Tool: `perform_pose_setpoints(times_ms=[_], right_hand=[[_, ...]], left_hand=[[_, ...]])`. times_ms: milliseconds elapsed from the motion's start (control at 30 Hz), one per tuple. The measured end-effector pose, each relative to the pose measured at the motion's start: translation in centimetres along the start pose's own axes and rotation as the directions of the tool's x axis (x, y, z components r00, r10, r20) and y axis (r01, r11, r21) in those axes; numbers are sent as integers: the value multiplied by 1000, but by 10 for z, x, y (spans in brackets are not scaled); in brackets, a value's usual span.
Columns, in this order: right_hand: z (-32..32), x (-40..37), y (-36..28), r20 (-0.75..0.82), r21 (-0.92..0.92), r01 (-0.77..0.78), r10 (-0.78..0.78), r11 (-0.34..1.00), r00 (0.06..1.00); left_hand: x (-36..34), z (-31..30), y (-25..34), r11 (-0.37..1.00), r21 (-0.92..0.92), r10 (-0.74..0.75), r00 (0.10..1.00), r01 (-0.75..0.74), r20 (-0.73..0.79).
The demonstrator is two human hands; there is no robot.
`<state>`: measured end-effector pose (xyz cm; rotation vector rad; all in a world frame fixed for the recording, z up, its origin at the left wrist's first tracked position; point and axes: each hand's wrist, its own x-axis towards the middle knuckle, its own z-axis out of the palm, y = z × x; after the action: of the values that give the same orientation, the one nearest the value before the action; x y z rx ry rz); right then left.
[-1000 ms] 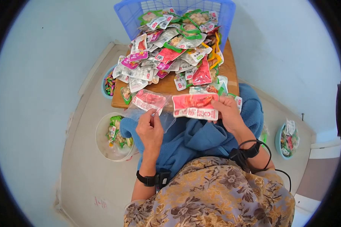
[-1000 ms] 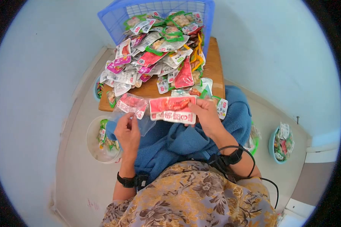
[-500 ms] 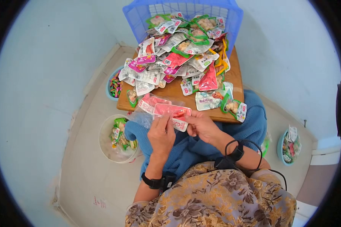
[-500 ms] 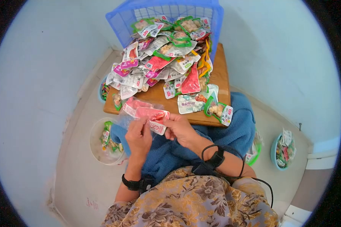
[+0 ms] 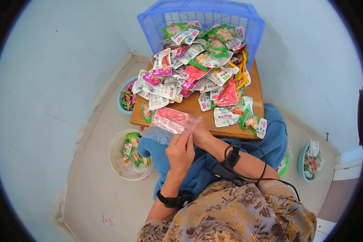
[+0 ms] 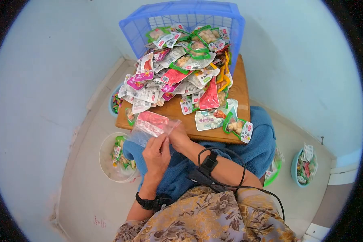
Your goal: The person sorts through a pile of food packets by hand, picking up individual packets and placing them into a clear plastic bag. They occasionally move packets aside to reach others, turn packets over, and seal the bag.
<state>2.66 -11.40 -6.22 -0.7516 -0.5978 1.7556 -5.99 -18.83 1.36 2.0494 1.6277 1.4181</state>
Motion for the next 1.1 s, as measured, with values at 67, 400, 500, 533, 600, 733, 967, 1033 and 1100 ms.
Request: perform_pose_setpoints(times_ms=[67, 400, 500, 533, 600, 733, 967, 1033, 1100], right_hand=[[-6, 6, 6, -11, -19, 10, -10, 1000, 1000], [5, 2, -6, -112, -115, -1, -12, 993, 994], [5, 6, -2, -164, -133, 24, -46, 991, 985], [-2, 12, 4, -81, -325, 134, -169, 936, 982], [-23, 39, 31, -67, -466, 191, -250, 864, 966], [1, 25, 6, -200, -480, 119, -240, 869, 950], [7, -14, -43, 88, -671, 321, -359, 668, 929], [7, -29, -55, -24, -629, 219, -300, 746, 954], [-3, -39, -63, -130, -574, 115, -229, 811, 965]], left_hand=[[-1, 2, -2, 1000, 3, -2, 1000, 2, -5], [4, 8, -1, 999, -25, 30, 999, -31, -27], [4, 8, 4, 999, -22, 24, 1000, -25, -6], [5, 9, 3, 999, -23, 28, 1000, -28, -2], [5, 12, 2, 997, -43, 67, 997, -68, -30], [2, 13, 6, 1000, -7, 15, 1000, -14, 11], [1, 11, 3, 998, -14, -63, 998, 63, -28], [1, 10, 2, 997, -16, -75, 997, 75, -32], [1, 10, 2, 996, -16, -91, 995, 90, -49]])
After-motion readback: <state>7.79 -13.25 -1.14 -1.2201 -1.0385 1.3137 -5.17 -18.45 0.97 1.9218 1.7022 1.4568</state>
